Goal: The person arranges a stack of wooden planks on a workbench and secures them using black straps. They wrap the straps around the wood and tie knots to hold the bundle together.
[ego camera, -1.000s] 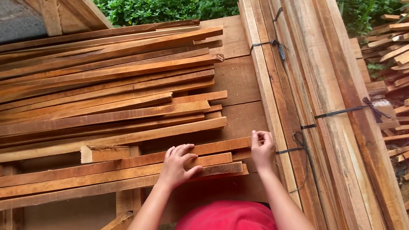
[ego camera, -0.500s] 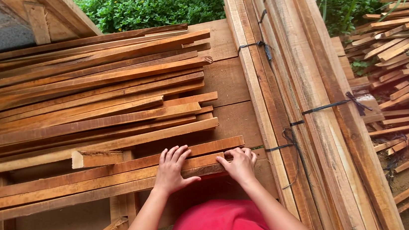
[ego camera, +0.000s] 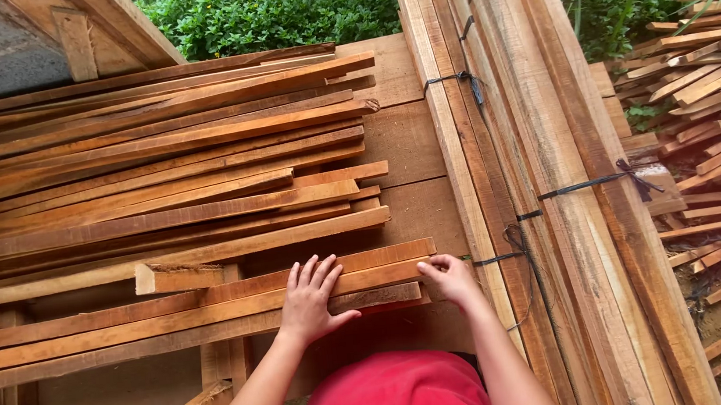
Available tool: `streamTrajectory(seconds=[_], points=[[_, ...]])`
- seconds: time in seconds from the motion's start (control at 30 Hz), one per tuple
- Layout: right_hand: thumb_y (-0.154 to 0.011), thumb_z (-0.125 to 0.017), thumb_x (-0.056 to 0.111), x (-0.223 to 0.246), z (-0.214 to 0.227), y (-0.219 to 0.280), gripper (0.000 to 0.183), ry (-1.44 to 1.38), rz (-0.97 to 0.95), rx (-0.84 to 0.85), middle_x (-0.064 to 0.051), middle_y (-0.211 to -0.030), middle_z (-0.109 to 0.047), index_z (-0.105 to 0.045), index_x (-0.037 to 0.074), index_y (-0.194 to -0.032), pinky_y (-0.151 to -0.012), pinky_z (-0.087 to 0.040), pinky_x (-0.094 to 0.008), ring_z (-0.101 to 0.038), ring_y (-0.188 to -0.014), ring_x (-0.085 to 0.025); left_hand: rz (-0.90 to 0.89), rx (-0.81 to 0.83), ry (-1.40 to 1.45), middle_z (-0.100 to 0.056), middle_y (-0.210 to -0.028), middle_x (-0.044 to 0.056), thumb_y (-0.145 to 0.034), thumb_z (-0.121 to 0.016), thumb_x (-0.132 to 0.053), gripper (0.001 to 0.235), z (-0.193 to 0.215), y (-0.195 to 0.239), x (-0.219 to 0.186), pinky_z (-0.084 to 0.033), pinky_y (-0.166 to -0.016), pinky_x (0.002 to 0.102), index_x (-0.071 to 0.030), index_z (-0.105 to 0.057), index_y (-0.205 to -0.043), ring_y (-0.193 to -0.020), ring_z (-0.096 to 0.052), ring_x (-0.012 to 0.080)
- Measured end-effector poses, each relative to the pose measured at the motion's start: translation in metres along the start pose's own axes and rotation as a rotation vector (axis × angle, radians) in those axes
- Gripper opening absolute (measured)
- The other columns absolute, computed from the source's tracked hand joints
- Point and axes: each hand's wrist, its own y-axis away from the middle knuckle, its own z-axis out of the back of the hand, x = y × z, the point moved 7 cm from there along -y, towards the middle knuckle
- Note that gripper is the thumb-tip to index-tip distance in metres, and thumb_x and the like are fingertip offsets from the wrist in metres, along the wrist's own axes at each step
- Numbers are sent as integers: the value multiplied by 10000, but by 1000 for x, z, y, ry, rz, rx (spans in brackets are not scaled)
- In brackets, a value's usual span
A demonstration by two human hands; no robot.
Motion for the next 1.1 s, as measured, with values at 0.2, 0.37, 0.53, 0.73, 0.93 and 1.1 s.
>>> streamTrajectory(seconds=[0.2,0.37,0.53,0.73,0.93,1.1], points=[[-896,-828,328,-37,15,-18,452,-376,-54,-42,-131,-1040,-717,-692,20,-1197,-814,-562,-396,-704,-971,-233,-4,10,-23,-469,-1549,-36,-622,-707,-837,1004,-8,1,3,-210,-1225,551,-261,-537,-1426,-1442,-395,258],[-949,-696,544,-32,23,-33,496,-404,-86,-33,-83,-971,-666,-656,66,-1076,-715,-459,-301,-666,-885,-199,-5,26,-10,-460,-1552,-35,-623,-702,-846,1017,-13,1,3,-201,-1223,551,-261,-524,-1435,-1441,-387,256],[-1006,-295,812,3,9,-54,941,-672,-133,135,-218,-1522,-495,-427,15,-1490,-1204,-204,-595,-459,-1422,-426,-4,102,-29,-414,-1576,-23,-618,-721,-842,1074,-17,2,6,-182,-1225,557,-256,-470,-1482,-1457,-347,269],[-926,-563,734,16,-32,-56,796,-673,-198,304,-122,-1255,-711,-635,52,-1330,-871,-552,-379,-709,-1054,-265,0,183,-57,-370,-1599,-6,-628,-738,-812,1103,-24,1,7,-157,-1235,570,-249,-418,-1520,-1477,-307,287],[-965,-398,806,-29,-31,-65,842,-782,-161,223,-132,-1375,-647,-572,108,-1402,-946,-534,-426,-650,-1194,-314,8,209,-55,-355,-1605,-19,-591,-790,-774,1138,-27,1,8,-154,-1239,566,-261,-406,-1531,-1480,-302,279],[-1044,-464,607,-54,-43,6,840,-865,-336,104,-291,-1593,-347,-282,-16,-1577,-1204,-276,-585,-335,-1479,-481,27,213,-42,-349,-1604,-33,-588,-804,-754,1127,-28,2,10,-150,-1243,552,-280,-401,-1528,-1480,-299,263]])
